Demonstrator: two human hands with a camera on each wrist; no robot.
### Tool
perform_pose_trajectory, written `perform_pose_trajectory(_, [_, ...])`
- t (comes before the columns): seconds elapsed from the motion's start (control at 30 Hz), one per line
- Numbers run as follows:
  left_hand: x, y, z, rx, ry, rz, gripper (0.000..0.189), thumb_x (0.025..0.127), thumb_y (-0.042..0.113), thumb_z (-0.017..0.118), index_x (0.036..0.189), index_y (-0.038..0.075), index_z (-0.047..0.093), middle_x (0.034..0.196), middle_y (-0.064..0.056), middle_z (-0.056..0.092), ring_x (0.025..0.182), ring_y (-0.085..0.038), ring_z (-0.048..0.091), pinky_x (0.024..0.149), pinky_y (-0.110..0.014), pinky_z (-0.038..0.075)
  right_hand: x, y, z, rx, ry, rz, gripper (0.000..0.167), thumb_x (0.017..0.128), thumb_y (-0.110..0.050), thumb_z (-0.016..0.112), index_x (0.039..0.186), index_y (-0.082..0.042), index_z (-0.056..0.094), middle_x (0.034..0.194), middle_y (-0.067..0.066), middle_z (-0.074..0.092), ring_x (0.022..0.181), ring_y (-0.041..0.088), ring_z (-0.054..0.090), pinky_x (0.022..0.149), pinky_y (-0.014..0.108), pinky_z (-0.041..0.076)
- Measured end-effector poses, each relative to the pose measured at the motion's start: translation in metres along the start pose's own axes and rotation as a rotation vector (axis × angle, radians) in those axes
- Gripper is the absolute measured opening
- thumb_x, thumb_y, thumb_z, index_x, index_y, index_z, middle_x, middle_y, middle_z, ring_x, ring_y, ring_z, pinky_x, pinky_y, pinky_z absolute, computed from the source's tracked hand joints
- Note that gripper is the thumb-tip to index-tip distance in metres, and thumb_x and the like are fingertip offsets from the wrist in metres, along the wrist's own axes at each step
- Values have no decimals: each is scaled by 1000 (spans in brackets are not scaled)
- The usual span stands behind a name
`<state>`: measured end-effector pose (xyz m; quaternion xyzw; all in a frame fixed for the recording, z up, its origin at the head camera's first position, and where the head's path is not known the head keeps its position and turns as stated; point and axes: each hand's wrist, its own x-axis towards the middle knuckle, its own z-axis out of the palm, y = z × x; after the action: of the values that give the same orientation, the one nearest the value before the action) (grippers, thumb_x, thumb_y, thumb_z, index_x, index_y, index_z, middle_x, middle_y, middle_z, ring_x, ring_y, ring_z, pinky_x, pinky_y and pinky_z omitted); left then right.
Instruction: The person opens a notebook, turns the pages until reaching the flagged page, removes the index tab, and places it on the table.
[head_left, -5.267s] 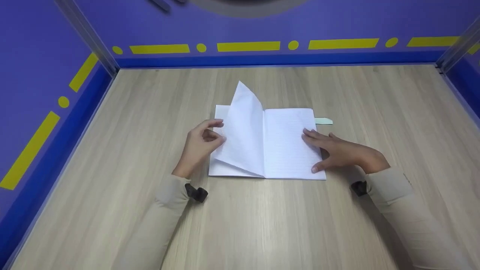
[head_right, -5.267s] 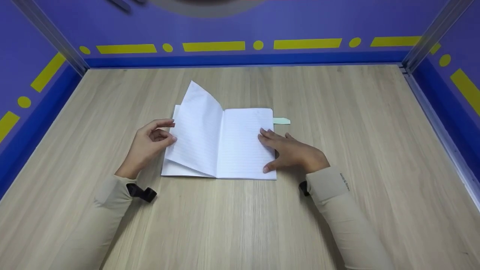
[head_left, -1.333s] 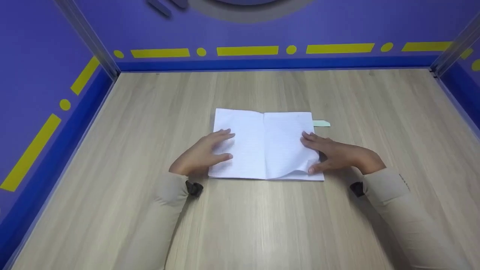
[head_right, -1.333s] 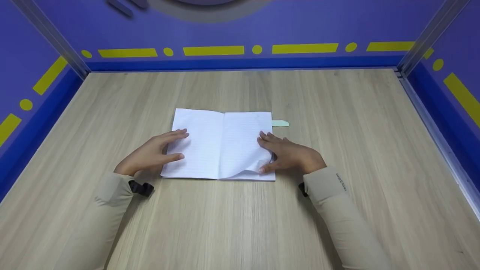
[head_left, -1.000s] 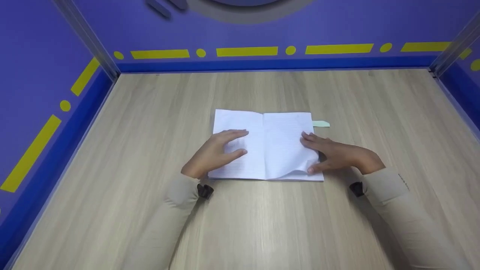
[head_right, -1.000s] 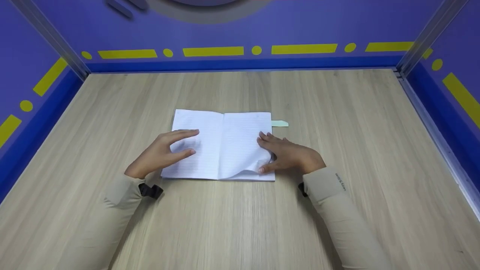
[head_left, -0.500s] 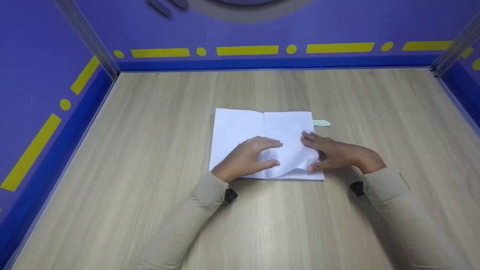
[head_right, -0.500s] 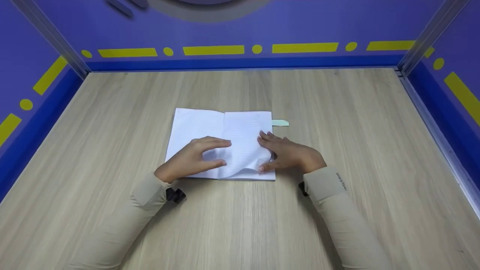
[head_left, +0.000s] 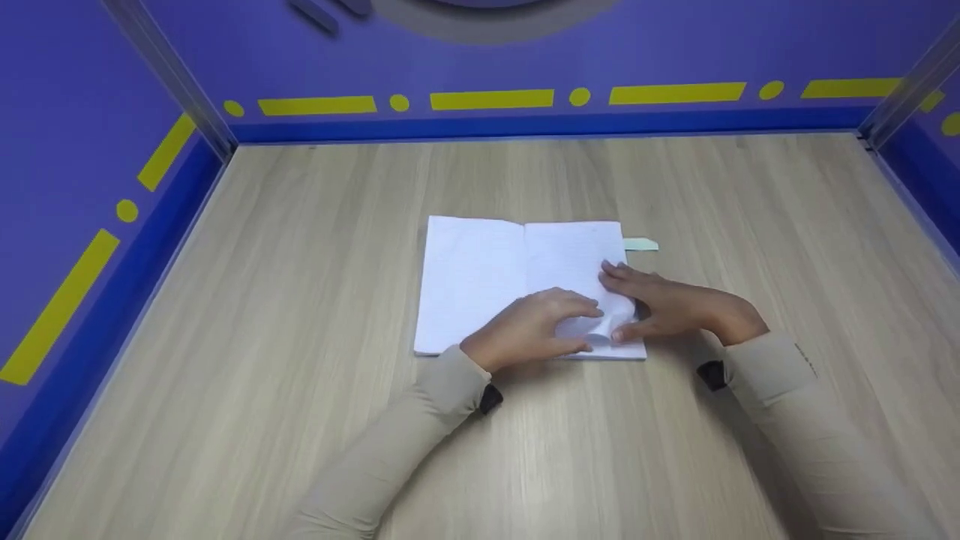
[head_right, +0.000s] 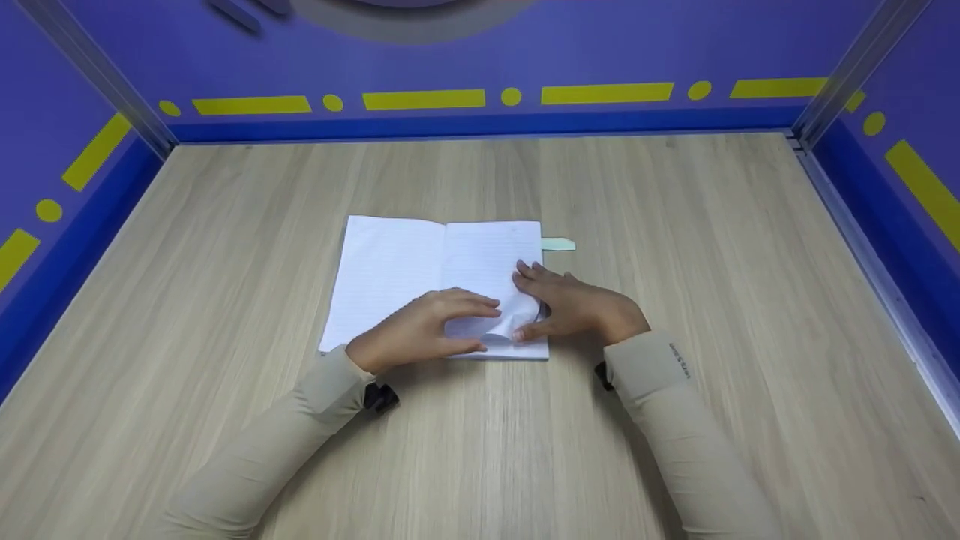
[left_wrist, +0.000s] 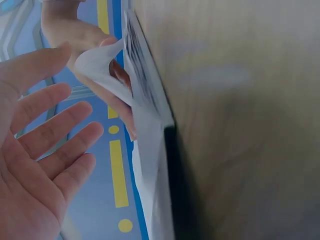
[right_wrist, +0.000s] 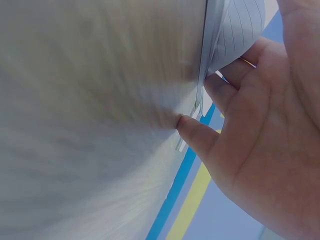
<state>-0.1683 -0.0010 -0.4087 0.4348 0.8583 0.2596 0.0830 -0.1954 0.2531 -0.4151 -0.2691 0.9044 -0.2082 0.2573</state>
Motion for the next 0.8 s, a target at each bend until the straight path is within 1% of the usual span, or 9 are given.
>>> perform_pose_trajectory(0.07, [2, 1, 2, 6, -14, 2, 42, 91, 29, 66, 129, 11, 62, 137, -3, 58, 129, -15, 51, 111, -27, 37, 0, 0, 0, 1, -1, -1, 97, 84, -52, 66, 153, -3, 18, 161, 17, 5, 148, 39, 2, 116, 62, 7])
perform_pose_trajectory(0.2, [6, 1, 4, 18, -14, 12, 40, 91, 27, 67, 127, 10, 63, 136, -3, 58, 129, -15, 52, 110, -27, 37, 0, 0, 0, -3, -4, 8, 97, 84, -54, 65, 153, -5, 17, 162, 15, 5, 149, 37, 2, 116, 61, 7])
perform_pose_trajectory(0.43, [12, -1, 7, -17, -14, 22, 35, 90, 23, 68, 122, 8, 66, 135, -5, 59, 126, -17, 55, 109, -27, 39, -1, 0, 0, 5, 9, -9, 95, 85, -51, 66, 153, -4, 19, 162, 16, 6, 149, 38, 3, 116, 61, 9])
perform_pose_trajectory(0.6, [14, 0, 8, -41, -19, 19, 33, 89, 18, 67, 121, 8, 67, 135, -5, 60, 125, -16, 56, 107, -25, 41, 0, 1, 0, -5, 5, 15, 96, 84, -54, 65, 153, -6, 18, 162, 13, 6, 149, 36, 3, 117, 60, 8])
perform_pose_trajectory(0.8, [15, 1, 10, -48, -16, 18, 32, 90, 11, 64, 122, 9, 67, 132, -2, 61, 122, -15, 58, 105, -24, 43, 0, 0, 1, -8, 5, 19, 97, 84, -54, 65, 153, -5, 18, 162, 14, 6, 149, 36, 2, 117, 60, 7])
